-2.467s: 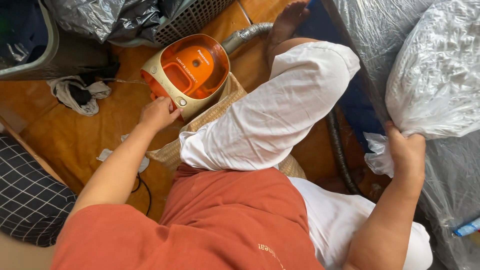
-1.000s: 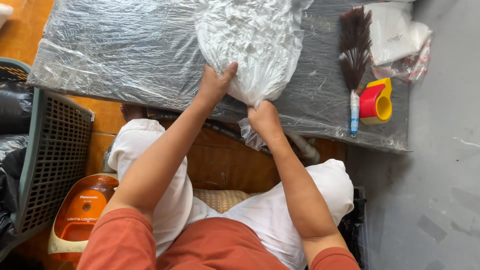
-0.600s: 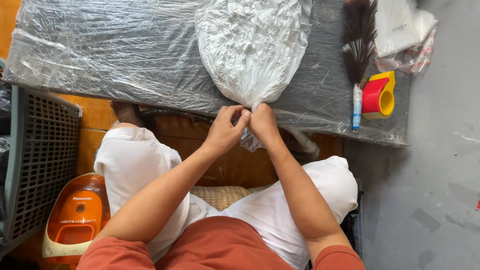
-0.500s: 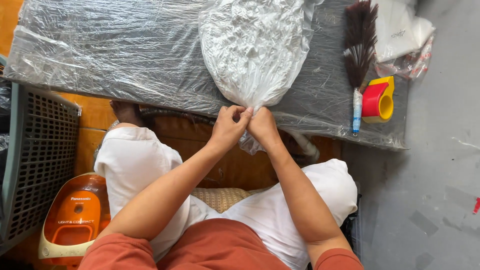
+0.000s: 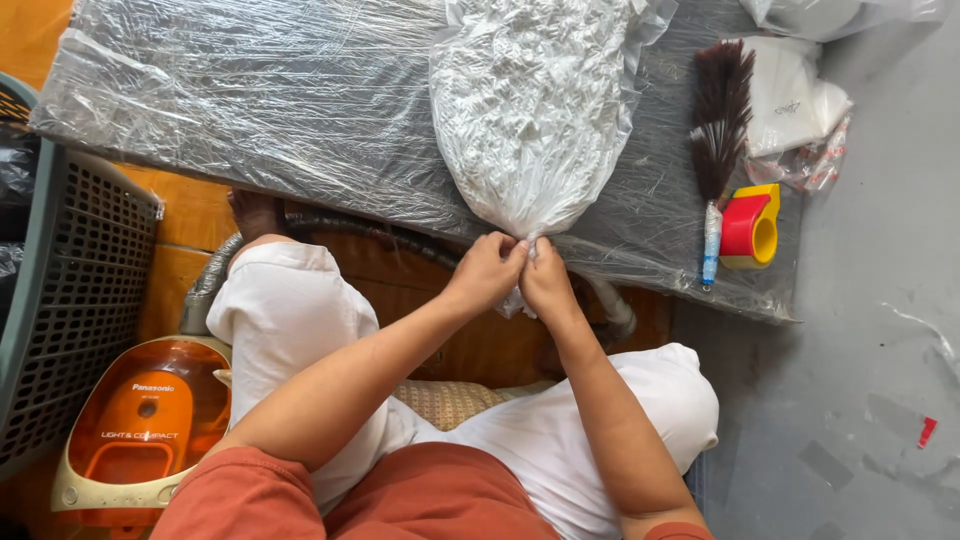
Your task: A person stuffs a large white cushion into a plastic bag and uses a vacuum cleaner hose to compress it.
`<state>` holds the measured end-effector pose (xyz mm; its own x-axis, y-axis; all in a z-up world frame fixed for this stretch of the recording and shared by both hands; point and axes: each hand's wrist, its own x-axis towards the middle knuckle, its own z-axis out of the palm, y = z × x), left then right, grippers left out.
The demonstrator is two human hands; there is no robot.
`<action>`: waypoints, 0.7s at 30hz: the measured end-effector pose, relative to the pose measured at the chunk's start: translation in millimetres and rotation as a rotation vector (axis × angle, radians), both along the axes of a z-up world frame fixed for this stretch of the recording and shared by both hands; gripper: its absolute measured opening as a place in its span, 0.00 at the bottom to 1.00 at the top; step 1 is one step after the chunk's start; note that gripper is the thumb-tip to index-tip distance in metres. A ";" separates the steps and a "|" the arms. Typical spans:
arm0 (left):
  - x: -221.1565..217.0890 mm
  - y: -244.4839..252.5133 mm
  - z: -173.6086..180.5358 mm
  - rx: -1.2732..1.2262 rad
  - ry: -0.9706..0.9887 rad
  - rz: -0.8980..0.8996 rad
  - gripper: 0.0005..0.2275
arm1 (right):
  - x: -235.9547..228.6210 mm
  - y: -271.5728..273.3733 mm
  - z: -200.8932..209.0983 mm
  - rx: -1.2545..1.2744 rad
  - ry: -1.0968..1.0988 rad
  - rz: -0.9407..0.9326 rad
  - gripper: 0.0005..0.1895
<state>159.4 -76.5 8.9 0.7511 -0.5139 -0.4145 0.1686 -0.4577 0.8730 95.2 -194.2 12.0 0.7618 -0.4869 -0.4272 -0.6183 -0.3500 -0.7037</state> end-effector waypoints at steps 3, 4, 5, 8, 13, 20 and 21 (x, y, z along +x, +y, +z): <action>-18.0 10.8 11.6 -0.097 -0.028 -0.056 0.22 | -8.2 -12.9 -35.1 -0.247 -0.202 0.155 0.19; -22.7 11.1 11.3 -0.142 -0.058 -0.041 0.22 | -10.2 -13.9 -38.9 -0.346 -0.257 0.193 0.17; -27.2 11.1 11.1 -0.188 -0.088 -0.026 0.22 | -12.1 -15.2 -42.6 -0.446 -0.312 0.230 0.16; -27.0 9.8 16.9 -0.155 -0.179 -0.014 0.22 | -18.9 3.7 -15.0 -0.409 -0.379 0.220 0.14; -22.6 11.4 13.6 -0.134 -0.230 -0.105 0.24 | -33.3 19.3 4.3 -0.268 -0.400 0.067 0.19; -32.3 5.7 2.4 -0.234 -0.102 0.036 0.28 | -39.4 8.0 18.0 0.183 -0.382 -0.187 0.21; -33.5 3.6 -5.3 -0.232 -0.100 0.024 0.28 | -39.1 9.4 21.9 0.183 -0.381 -0.199 0.21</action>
<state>125.9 -72.9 3.6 0.7957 -0.5678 -0.2108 0.0848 -0.2402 0.9670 56.1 -184.8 33.9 0.7807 -0.5821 -0.2272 -0.3460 -0.0998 -0.9329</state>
